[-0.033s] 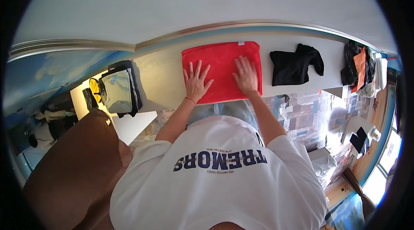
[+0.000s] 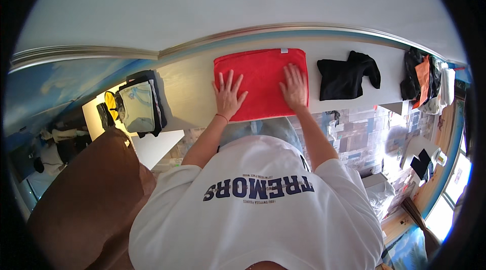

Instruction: The person folds several pieces of clothing on a white table, including a white shirt with red patterns, a blue t-shirt, a light green shirt, and a red towel. Each item is smoothed and folded into a compact shape and placed in a stack.

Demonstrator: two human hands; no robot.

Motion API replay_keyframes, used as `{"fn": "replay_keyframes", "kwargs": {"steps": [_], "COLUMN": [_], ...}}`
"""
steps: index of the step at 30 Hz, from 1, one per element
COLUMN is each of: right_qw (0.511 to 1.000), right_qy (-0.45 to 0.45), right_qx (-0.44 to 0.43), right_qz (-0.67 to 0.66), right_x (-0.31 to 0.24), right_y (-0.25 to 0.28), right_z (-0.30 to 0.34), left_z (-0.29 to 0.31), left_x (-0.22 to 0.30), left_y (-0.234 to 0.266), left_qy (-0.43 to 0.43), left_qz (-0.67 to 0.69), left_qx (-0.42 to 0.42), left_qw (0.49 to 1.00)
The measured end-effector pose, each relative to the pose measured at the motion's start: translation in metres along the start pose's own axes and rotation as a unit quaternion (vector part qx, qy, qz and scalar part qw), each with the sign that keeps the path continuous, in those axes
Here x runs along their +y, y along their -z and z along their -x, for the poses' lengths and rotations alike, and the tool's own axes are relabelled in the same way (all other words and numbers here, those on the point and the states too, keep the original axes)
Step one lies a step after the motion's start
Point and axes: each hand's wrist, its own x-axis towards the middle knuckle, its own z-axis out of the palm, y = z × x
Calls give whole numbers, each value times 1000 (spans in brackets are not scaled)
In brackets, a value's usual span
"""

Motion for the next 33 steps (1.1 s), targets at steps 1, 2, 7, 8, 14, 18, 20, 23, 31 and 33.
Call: {"fn": "replay_keyframes", "kwargs": {"steps": [1,2,7,8,14,18,20,23,31,33], "right_qw": [1000,999,992,994,978,988,998,994,986,981], "right_qy": [-9,-18,-61,-33,196,117,46,-32,-35,62], "right_qx": [11,24,105,95,-57,-78,1,105,81,-13], "right_qz": [13,26,-41,-34,-39,69,45,26,-142,-182], "right_x": [16,31,38,19,-58,-7,41,82,22,-19], "right_y": [4,7,13,20,-17,-3,-4,11,33,27], "right_z": [0,0,-16,-23,-57,-87,-88,-76,18,49], "left_z": [2,3,-18,-25,-79,-83,-86,-86,-69,-78], "left_x": [-9,-14,-23,-19,8,-14,-27,-39,-35,-45], "left_y": [-5,-8,6,11,9,3,0,-6,13,9], "left_qy": [23,44,63,15,-126,-97,-81,-29,-3,0], "left_qz": [-14,-29,-21,-8,-19,-28,-14,-8,89,114], "left_qx": [5,11,69,48,-75,-13,12,29,83,80], "left_qw": [1000,999,995,999,989,995,997,999,993,990]}}
